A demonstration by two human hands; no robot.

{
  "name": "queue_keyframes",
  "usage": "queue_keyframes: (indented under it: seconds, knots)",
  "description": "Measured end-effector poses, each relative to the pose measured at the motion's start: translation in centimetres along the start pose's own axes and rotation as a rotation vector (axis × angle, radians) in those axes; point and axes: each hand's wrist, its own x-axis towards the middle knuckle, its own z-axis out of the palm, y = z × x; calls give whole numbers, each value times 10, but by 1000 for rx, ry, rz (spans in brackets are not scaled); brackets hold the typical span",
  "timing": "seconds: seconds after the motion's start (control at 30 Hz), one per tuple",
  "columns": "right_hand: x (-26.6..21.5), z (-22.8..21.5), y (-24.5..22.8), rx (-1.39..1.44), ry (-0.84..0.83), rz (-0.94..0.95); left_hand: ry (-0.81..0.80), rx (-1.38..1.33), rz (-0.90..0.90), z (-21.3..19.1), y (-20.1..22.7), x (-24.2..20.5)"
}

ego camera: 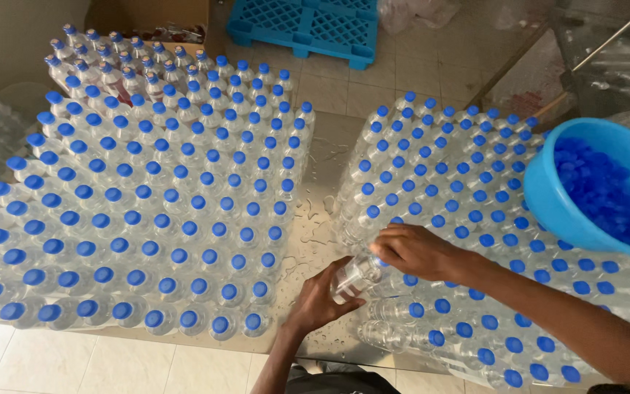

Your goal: The person repeatedly picks up clear plastic water bottles from a large floor arrangement and screws blue caps onto them. The capped bottles are placed back into the arrangement, while a blue bucket filled with caps sits nearby.

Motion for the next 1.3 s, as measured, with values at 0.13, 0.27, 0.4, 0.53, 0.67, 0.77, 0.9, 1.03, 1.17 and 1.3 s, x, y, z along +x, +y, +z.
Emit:
queue_keyframes:
  seconds: [0.13,0.27,0.4,0.53,0.67,0.77,0.9,1.03,1.17,1.3]
  knots:
    - [-8,2,-2,245,-75,471,-15,32,60,1,-2,1]
    - [-26,-11,0,-126,102,9,-143,-159,-97,-19,16,-2]
    - [-33,14,13,-421,122,-390,-284,-196,-28,-25,17,-4]
    - [-28,57,26,-66,271,-69,-430,-384,-124,-29,34,-2]
    - [-28,43,8,66,92,143,-480,-404,-158,-35,35,-3]
    - [-31,12,-17,-7,216,-56,-626,-640,-72,-28,-2,0]
    - [-31,-10,-48,-440,483,-783,-1158,-1082,-30,12,-73,5]
    - [-20,22,-54,-58,459,-407,-1065,-986,-27,14,-81,-2]
    - [7,37,-8,574,11,428,-476,-95,-443,-37,58,-6]
    - [26,34,24,976,-452,998,-49,802,-137,30,22,-3]
